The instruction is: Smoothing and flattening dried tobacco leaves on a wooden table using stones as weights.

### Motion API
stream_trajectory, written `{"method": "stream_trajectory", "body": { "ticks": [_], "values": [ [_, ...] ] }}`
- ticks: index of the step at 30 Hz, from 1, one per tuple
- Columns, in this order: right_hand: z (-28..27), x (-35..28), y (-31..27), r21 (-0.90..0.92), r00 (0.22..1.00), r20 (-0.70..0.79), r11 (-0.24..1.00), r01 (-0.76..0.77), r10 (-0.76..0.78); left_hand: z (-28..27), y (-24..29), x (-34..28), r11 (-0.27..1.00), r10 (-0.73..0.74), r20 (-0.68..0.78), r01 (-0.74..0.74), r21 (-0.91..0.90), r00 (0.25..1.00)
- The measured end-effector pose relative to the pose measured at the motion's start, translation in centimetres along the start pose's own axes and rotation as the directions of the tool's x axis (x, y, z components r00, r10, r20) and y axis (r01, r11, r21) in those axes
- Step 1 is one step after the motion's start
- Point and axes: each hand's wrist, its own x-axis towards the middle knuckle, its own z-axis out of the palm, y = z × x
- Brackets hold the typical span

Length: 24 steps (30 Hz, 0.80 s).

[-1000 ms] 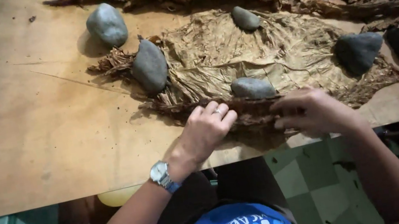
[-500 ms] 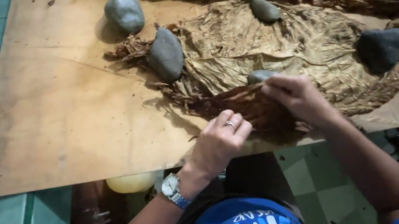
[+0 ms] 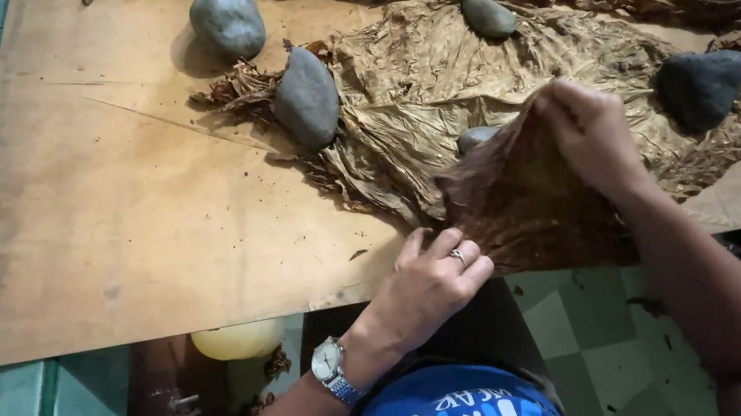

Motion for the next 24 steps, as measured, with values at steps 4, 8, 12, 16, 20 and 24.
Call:
{"method": "stream_trajectory", "body": {
  "ticks": [4, 8, 12, 16, 20, 24],
  "values": [
    [1.7, 0.9, 4.3, -0.054, 1.0, -0.019, 0.999, 0.002, -0.003, 1.6, -0.4, -1.1, 1.0, 0.012, 0.013, -0.012, -0.018, 1.0],
    [3.2, 1.5, 3.9, -0.276, 0.989, 0.095, 0.951, 0.139, -0.117, 2.2, -1.2, -0.9, 0.988, -0.111, 0.104, 0.12, -0.092, 0.988],
    [1.8, 1.5, -2.9, -0.497, 0.913, 0.097, 0.775, 0.39, -0.397, 5.0, -2.6, -1.5, 0.886, -0.317, 0.117, 0.338, -0.318, 0.941],
    [3.3, 1.2, -6.8, -0.308, 0.892, 0.236, 0.841, 0.445, -0.386, 4.0, -3.0, -0.9, 0.865, -0.334, 0.176, 0.375, -0.333, 0.926],
    [7.2, 1.1, -7.0, -0.197, 0.865, 0.316, 0.865, 0.462, -0.39, 2.6, -3.8, -1.3, 0.81, -0.417, 0.412, 0.537, -0.235, 0.81],
    [9.2, 1.9, -7.3, -0.102, 0.898, 0.315, 0.93, 0.354, -0.307, -0.1, -4.2, -1.1, 0.69, -0.523, 0.451, 0.67, -0.274, 0.723]
  ]
}}
